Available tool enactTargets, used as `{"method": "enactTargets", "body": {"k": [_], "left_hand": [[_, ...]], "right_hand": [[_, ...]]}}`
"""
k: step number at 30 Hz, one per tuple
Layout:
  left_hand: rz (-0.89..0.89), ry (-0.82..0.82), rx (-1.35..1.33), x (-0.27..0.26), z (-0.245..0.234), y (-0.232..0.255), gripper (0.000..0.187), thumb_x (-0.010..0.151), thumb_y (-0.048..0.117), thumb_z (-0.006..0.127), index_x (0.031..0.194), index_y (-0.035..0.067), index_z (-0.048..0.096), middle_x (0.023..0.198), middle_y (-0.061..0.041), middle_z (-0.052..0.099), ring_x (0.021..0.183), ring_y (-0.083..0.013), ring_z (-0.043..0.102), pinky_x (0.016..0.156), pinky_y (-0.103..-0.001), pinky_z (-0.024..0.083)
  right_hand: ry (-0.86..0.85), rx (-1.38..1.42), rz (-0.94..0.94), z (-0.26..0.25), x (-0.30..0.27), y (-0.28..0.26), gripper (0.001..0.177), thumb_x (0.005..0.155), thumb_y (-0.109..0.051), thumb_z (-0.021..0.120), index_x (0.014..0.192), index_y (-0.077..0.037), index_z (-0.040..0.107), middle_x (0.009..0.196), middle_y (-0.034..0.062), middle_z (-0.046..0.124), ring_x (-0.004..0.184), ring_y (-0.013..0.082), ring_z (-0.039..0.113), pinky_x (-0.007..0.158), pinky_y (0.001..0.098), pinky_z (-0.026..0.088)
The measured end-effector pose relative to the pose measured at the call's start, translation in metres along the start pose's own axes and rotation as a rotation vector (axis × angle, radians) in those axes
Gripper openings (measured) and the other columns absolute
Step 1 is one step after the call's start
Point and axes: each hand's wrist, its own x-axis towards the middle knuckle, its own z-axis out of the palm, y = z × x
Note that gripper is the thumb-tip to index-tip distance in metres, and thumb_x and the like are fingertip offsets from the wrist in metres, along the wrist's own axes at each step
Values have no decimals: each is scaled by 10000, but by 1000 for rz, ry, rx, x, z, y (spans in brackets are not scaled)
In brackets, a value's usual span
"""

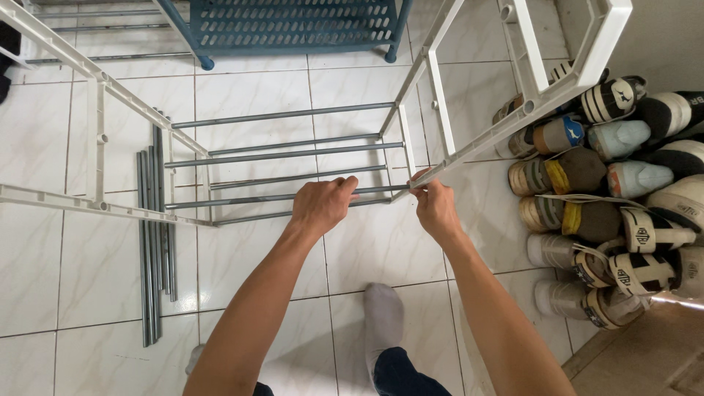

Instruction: The person assembles a white plastic shoe rack by inserting metal rods into the side frames. They repeatedly pick up rods from the floor and slide them into the rack slots, working from the bottom upward.

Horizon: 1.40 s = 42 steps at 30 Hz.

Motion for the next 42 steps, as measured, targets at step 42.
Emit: {"method": "enactTargets", "body": {"k": [42], "left_hand": [[128, 332, 34, -20, 15, -37, 338, 831, 370, 802, 903, 95, 618, 749, -11, 680, 620, -185, 693, 430, -333, 493]], "right_hand": [[5, -43, 65, 9, -2, -1, 248, 920, 158, 499, 1115, 5, 524, 978, 176, 742, 906, 357, 762, 787, 393, 616]]}}
